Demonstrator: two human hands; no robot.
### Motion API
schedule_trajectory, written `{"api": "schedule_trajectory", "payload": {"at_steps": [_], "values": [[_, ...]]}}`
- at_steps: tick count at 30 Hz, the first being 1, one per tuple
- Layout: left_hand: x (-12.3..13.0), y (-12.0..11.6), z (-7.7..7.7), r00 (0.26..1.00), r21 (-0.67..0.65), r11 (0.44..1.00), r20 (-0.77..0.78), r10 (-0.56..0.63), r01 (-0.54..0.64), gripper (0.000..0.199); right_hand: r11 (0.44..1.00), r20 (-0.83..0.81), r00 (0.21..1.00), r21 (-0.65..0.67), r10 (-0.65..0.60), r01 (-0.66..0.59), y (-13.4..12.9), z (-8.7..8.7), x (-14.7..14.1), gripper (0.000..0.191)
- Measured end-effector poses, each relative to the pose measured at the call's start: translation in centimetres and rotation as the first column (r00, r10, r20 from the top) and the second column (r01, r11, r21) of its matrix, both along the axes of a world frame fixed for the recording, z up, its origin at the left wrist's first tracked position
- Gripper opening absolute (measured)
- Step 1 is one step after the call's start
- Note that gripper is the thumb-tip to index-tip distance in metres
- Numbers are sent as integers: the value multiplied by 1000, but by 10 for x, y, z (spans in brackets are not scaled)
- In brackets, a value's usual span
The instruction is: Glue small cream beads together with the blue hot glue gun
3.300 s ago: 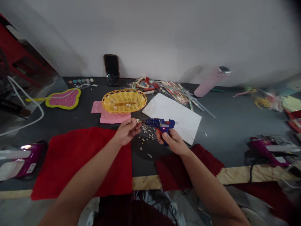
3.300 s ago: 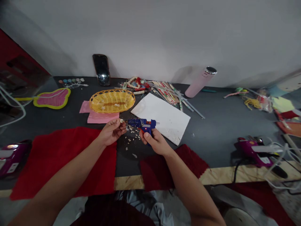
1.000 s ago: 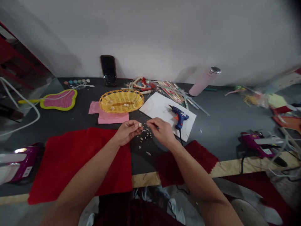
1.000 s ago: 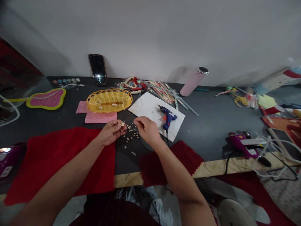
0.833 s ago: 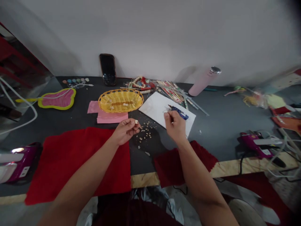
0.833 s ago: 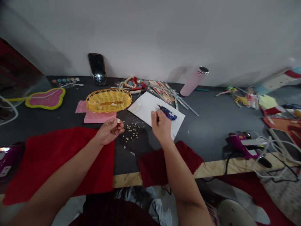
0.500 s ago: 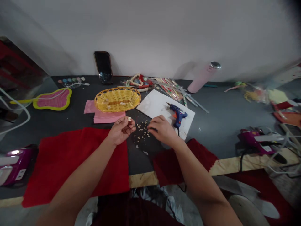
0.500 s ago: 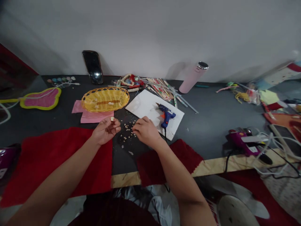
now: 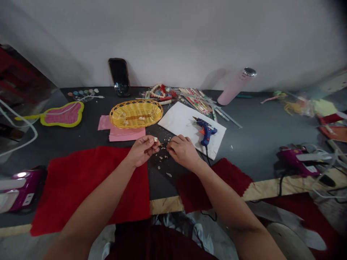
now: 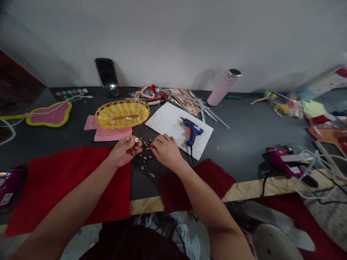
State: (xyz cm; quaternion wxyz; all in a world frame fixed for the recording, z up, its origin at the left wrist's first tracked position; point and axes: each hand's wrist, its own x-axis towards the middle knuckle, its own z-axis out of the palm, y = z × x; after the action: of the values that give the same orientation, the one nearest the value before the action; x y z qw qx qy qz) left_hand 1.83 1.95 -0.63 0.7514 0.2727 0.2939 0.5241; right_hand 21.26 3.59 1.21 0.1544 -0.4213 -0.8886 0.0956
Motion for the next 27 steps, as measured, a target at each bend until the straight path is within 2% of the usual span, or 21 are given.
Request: {"api": "schedule_trajectory", "payload": {"at_steps": [2,4,7,11,17,23,27], "values": [[1,0,-1,999,-26,1000,-39,2,-3,15,1000,-203,979,15,0,3,0,2,-1,14],[2,-1,-2,997,-50,999,-81,-8,4,17,999,-404,915,48,10,11,-2,5,-3,14],[5,-2,-5,992,-40,998,-115,-46,42,18,995,-542,839,102,43,15,-7,6,-7,12],[7,-3,-7,987,-6,996,-135,-86,86,17,991,-532,844,132,70,1,-10,0,-10,9],[8,-3,-4,987,-12,996,-135,-90,89,18,985,-522,849,173,83,10,-7,-5,-10,5],[7,-3,-6,989,-11,997,-125,-80,79,17,986,-585,808,163,70,33,-7,-3,-8,3],[6,-3,-8,988,7,996,-127,-88,90,15,988,-547,834,152,77,9,-8,0,-8,4]]}}
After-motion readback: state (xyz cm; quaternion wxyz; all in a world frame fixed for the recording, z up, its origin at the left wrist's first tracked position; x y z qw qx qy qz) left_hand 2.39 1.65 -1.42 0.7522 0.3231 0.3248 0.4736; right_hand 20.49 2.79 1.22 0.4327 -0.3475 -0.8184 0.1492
